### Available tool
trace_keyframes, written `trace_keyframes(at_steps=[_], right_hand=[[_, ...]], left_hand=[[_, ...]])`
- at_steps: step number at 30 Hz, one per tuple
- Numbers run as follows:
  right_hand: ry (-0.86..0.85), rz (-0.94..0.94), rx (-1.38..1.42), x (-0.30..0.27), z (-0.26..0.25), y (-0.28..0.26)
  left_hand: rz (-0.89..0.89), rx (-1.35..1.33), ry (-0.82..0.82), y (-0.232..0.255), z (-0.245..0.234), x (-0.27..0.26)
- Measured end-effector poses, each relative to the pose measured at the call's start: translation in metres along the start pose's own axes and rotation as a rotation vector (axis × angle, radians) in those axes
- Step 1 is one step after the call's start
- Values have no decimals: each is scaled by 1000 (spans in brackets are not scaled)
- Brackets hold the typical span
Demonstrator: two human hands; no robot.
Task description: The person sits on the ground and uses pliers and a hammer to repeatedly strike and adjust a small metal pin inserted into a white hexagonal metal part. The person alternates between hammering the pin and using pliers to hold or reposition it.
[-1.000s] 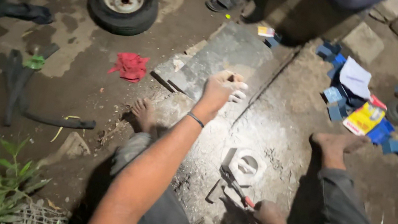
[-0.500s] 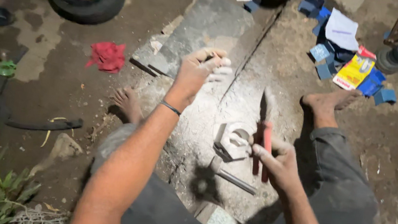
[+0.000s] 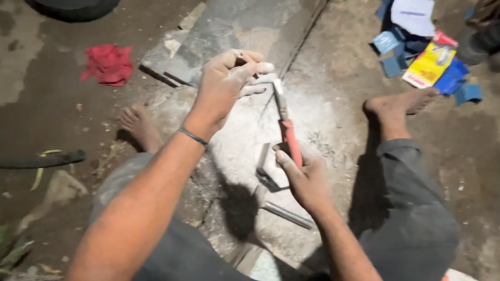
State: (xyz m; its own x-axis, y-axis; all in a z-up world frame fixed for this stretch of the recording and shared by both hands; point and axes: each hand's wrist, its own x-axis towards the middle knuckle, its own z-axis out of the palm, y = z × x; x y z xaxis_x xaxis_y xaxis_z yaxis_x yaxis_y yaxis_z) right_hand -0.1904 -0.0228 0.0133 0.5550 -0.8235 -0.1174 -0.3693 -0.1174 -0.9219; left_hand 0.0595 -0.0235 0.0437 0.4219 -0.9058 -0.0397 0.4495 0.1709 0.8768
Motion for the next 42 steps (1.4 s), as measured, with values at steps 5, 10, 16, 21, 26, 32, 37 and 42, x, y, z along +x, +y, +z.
trace_keyframes(at_steps=[5,10,16,21,26,32,37,42], right_hand=[[-36,89,-48,5,-2,-12],[-11,123,-41,6,3,-16],[30,9,-167,7,3,-21],[76,-104,-355,6,4,-28],[80,-160,-508,3,4,-30],[51,-88,-462,8,7,-25],[30,32,-370,14,15,-19],[23,9,-201,14,18,-17]], left_hand=[[10,67,41,0,4,-4],[136,254,73,-7,4,-2],[222,360,38,-18,2,1],[348,515,67,-22,6,-4],[477,738,157,-25,10,-12],[461,715,220,-26,12,-12],[551,766,234,-23,15,-14],[595,825,182,-21,11,-13]])
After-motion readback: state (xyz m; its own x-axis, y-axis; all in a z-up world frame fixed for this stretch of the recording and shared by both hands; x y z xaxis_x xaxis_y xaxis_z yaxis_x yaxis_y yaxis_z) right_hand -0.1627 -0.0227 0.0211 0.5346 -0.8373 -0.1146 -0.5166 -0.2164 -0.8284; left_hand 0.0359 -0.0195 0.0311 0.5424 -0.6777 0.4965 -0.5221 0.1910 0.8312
